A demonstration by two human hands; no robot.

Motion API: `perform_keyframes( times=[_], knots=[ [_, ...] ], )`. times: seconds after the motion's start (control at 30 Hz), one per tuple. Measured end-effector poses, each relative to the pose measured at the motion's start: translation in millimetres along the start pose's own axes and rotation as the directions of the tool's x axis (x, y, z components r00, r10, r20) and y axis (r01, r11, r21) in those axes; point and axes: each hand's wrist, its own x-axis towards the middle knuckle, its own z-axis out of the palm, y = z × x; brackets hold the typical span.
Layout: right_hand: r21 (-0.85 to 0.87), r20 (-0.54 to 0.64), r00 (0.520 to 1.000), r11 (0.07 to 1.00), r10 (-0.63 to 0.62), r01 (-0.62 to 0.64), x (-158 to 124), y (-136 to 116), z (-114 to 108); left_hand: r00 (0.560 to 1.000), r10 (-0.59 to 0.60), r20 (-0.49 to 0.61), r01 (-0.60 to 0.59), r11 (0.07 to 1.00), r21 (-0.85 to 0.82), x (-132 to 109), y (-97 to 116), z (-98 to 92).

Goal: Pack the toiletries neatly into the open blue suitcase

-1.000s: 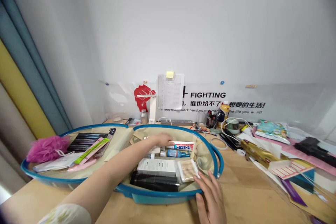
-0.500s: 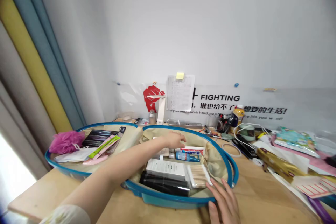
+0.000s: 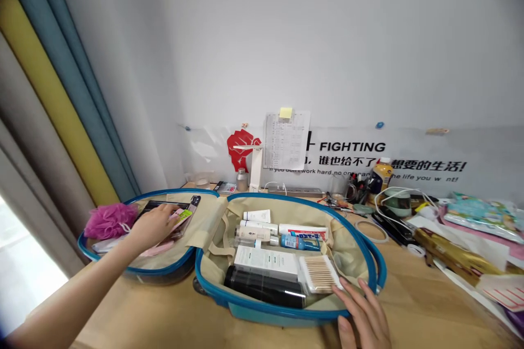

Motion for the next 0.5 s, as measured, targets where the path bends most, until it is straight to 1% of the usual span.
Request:
perform_keyframes(
  times=[0.03,0.1,0.2,0.27,0.33,0.5],
  knots=[
    [0.003,0.005,1.0,1.0,0.008,-0.008,0,-1,0,0.998,-0.057,0.032,0.057,0.998,0.018,3,-14,6.1],
    [0.01,0.015,1.0,1.0,0.026,-0.026,0,-2,0,0.984,-0.138,0.113,0.134,0.99,0.038,7,-37,17.1],
    [0.021,0.016,0.999,0.999,0.045,-0.045,0,-4,-1,0.949,-0.197,0.246,0.194,0.98,0.039,12,-57,29.2],
    [0.024,0.009,0.999,0.999,0.047,-0.047,1,-5,-2,0.925,-0.21,0.316,0.21,0.977,0.032,16,-65,34.6],
    [0.027,0.01,0.999,0.999,0.046,-0.046,2,-6,-3,0.908,-0.211,0.363,0.216,0.976,0.029,21,-68,38.6],
    [0.037,0.014,0.999,0.998,0.05,-0.05,1,-3,-2,0.873,-0.223,0.433,0.221,0.974,0.054,26,-67,43.4]
  ],
)
